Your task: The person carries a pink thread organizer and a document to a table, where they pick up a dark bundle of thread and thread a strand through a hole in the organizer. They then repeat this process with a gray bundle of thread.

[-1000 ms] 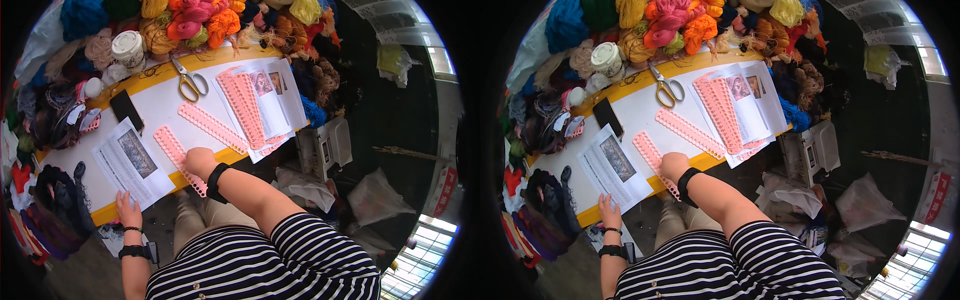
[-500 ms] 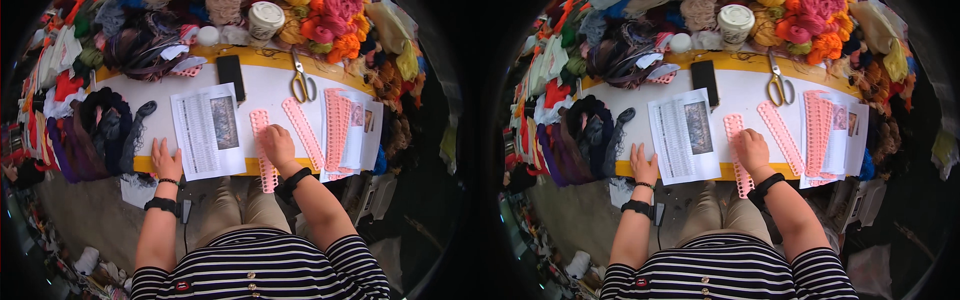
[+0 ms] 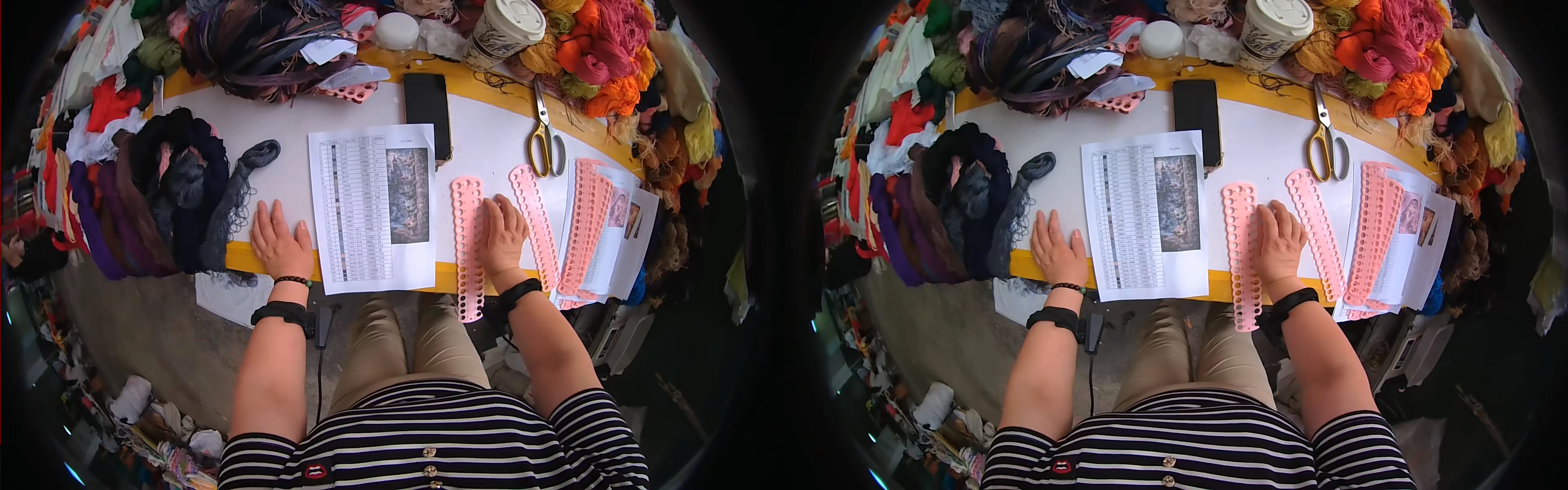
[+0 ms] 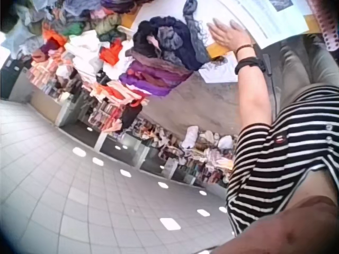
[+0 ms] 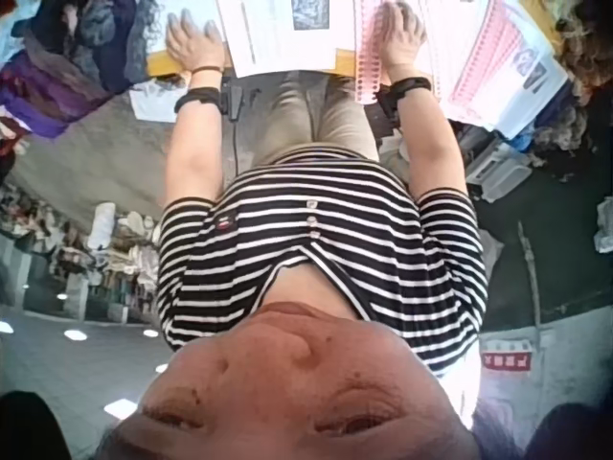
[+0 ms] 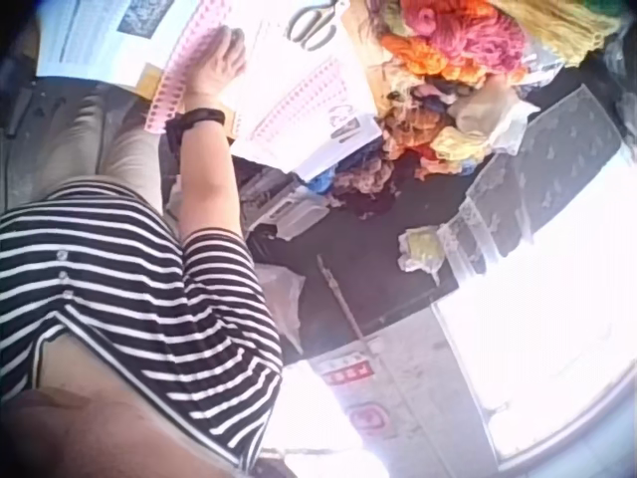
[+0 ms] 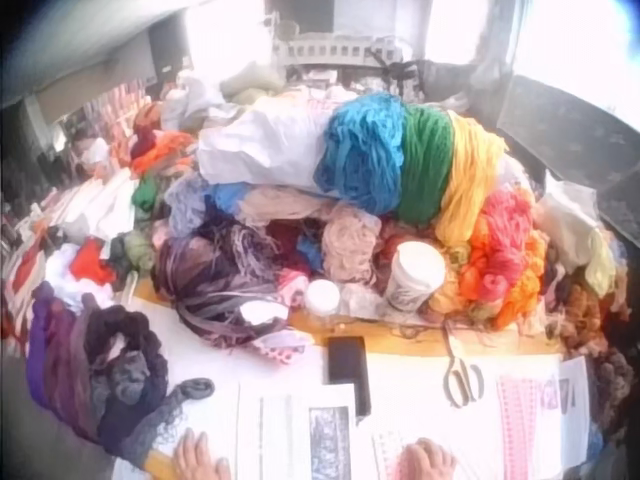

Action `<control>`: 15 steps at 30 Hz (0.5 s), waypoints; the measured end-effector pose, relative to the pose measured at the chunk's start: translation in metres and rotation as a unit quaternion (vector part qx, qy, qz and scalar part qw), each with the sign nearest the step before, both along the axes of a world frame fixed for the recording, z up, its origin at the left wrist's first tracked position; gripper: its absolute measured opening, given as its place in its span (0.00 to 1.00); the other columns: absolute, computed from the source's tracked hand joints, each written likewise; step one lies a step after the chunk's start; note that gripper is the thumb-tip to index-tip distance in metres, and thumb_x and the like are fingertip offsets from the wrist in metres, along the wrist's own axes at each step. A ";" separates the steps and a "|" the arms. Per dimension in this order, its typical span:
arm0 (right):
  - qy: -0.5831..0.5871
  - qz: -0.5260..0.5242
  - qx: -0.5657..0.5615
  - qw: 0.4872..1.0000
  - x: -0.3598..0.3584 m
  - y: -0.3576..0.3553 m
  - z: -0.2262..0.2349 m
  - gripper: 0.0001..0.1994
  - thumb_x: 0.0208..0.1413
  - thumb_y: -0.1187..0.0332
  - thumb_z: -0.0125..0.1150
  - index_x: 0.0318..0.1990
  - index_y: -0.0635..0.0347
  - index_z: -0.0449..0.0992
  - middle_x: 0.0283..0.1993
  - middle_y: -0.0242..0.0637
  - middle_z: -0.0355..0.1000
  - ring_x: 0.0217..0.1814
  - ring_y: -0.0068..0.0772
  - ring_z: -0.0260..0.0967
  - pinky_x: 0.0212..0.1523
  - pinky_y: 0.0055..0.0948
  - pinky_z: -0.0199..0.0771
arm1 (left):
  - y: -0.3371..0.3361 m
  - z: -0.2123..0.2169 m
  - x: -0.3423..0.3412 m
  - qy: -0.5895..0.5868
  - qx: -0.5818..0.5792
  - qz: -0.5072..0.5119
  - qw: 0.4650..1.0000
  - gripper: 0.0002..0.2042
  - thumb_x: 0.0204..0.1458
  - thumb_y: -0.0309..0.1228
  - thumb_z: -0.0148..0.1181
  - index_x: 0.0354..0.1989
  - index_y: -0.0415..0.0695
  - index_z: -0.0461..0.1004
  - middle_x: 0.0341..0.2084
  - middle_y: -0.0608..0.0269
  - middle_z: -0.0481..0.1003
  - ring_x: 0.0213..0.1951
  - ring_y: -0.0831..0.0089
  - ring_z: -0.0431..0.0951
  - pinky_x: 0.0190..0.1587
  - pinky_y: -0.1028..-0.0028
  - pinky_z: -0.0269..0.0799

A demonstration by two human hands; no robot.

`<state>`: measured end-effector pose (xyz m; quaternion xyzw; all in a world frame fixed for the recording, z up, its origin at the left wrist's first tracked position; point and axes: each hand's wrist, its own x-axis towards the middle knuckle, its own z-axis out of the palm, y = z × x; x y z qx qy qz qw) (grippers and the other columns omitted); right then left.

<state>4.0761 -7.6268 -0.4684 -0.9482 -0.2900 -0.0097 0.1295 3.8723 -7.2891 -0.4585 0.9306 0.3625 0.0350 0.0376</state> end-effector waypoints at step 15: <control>0.024 -0.005 0.022 0.999 0.001 -0.002 -0.003 0.19 0.61 0.69 0.53 0.60 0.52 0.69 0.67 0.40 0.61 0.68 0.47 0.57 0.68 0.45 0.50 | -0.001 -0.001 0.002 -0.005 0.009 -0.007 1.000 0.29 0.58 0.38 0.53 0.68 0.45 0.58 0.69 0.50 0.54 0.69 0.49 0.53 0.69 0.50 0.46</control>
